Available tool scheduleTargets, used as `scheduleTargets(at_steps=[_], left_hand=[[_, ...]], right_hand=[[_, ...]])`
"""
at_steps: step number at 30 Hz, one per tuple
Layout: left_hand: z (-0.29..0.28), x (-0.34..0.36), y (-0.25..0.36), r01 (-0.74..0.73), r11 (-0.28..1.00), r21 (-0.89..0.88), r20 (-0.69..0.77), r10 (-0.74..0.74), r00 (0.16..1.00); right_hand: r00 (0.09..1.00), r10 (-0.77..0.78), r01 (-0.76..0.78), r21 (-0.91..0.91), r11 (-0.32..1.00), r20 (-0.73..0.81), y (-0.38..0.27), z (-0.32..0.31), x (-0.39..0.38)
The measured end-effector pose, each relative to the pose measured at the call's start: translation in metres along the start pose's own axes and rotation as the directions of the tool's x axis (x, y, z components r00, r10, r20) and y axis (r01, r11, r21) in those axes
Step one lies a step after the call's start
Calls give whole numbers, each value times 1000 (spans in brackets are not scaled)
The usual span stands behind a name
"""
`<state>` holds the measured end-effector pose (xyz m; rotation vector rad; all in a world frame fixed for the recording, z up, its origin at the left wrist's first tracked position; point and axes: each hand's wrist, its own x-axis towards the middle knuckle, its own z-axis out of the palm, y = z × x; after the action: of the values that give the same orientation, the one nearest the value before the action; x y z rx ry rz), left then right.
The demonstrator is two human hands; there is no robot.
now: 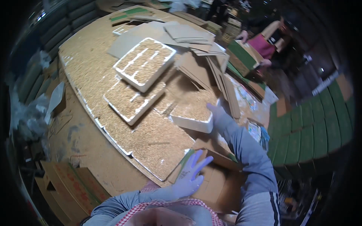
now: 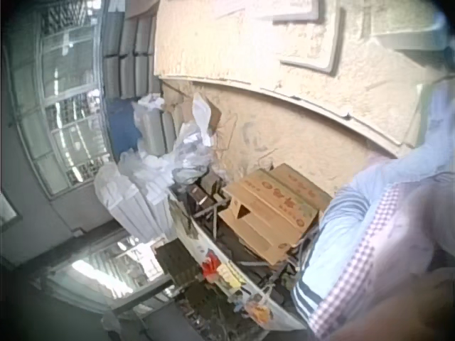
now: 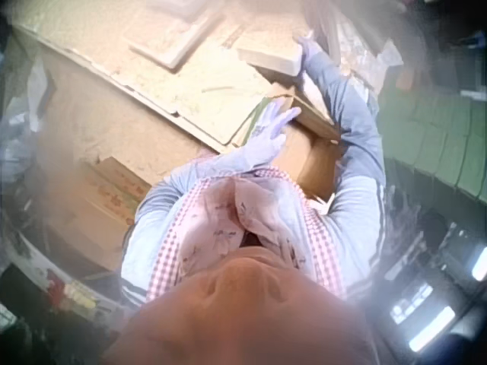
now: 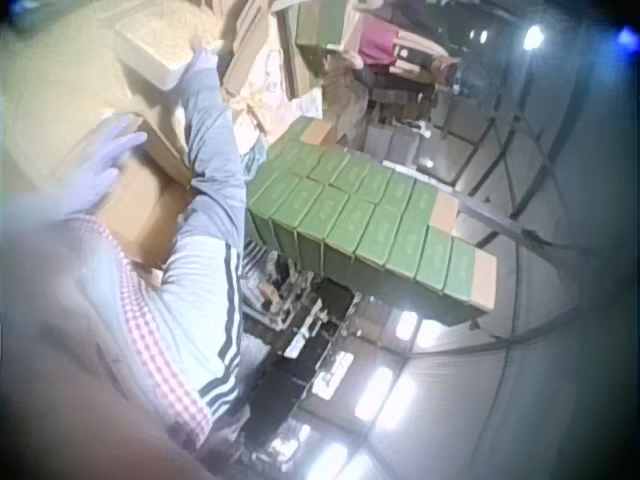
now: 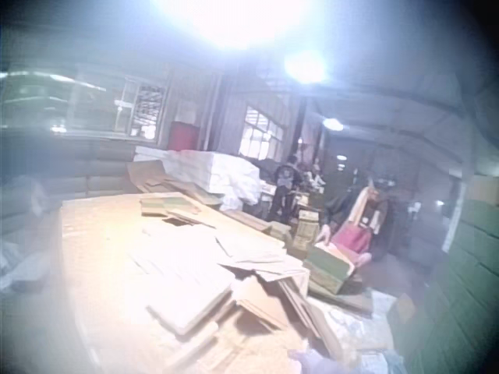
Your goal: The person assembles cardboard boxes, places small packets and filled trays into them, covers the contents with cardboard inserts, closes the boxes, and stacks them onto a pile.
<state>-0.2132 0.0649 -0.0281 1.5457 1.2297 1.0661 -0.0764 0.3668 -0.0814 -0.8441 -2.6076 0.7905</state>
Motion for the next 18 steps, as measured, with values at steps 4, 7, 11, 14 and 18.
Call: scheduleTargets(at_steps=[4,7,11,14,18], left_hand=[[20,0,-20,-27,963,-269,-144,-13,990],[23,-2,-11,109,982,-151,-56,-119,991],[35,-15,-2,137,955,-263,-74,-162,984],[26,0,-11,129,935,-330,-46,-152,987],[25,24,-22,242,844,-480,-40,-296,954]], right_hand=[[977,-209,203,-406,891,30,-32,-100,-55],[875,469,-438,614,657,121,-64,-161,-138],[743,669,-400,818,413,26,-186,-189,-171],[714,700,-403,826,395,15,-213,-209,-216],[763,598,-577,675,459,245,-226,-219,-240]])
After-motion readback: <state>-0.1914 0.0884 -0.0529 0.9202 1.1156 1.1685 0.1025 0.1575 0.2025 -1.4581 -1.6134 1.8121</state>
